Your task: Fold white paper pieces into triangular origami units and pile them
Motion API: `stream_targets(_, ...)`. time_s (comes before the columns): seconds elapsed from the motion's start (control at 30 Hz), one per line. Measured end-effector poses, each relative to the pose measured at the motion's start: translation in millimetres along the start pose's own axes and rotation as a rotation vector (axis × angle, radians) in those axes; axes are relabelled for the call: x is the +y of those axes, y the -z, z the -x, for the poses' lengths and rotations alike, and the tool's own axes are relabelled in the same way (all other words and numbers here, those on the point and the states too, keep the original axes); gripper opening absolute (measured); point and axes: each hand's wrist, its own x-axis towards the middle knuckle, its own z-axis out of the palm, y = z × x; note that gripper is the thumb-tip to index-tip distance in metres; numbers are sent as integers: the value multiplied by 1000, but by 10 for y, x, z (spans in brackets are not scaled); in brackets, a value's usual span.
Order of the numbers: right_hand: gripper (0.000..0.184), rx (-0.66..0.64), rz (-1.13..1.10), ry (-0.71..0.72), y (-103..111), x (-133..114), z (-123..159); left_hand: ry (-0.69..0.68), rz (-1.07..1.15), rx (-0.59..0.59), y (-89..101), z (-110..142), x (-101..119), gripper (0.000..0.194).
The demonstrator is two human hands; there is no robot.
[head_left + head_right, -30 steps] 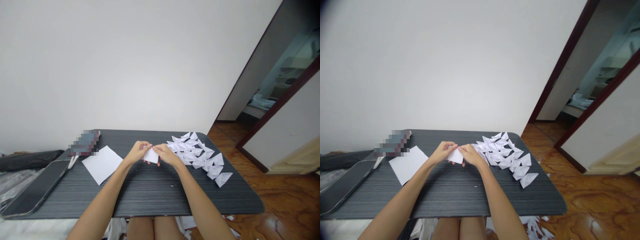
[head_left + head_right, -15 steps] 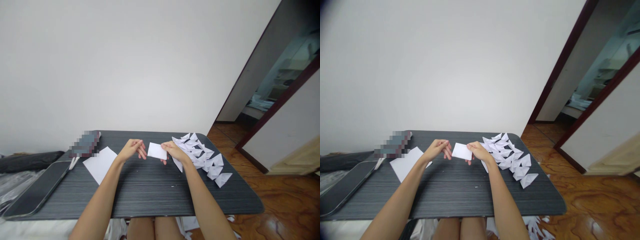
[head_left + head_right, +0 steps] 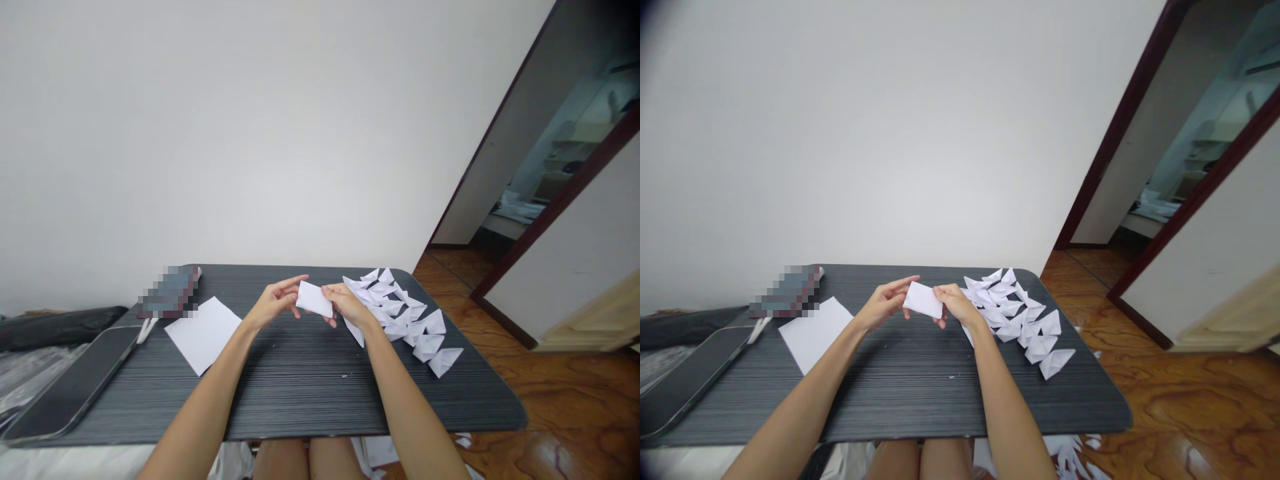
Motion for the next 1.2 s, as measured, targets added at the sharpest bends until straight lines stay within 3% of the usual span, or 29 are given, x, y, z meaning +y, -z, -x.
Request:
stream_targets(0.2, 38, -27, -26, 9, 37, 39, 5, 5, -23, -9, -47, 15, 37, 52)
stream_targets(0.43, 39, -17, 174, 4, 40, -11, 32, -44, -198, 140, -24, 18, 76, 17)
stream_targets(0.57, 27, 128, 277, 144, 34, -62, 27, -42, -291, 175, -29, 9, 55, 18)
stream_targets(0.67, 33, 208, 375, 274, 32, -87, 33, -115, -356, 304, -35, -10, 3, 19)
stream_targets(0.73, 36, 246, 463, 299, 21, -84, 31, -168, -417, 377, -44, -23, -33, 19)
stream_targets(0.83, 25, 382, 541, 302, -15, -51, -1, -241, -519, 420, -74, -31, -70, 16)
stream_targets(0.97, 15, 451, 423, 326, -48, 7, -68, -300, -621, 450, -135, -23, -94, 16)
stream_targets(1.2, 21, 491, 96, 251, -35, 84, -124, -273, -575, 493, -193, -21, -151, 19)
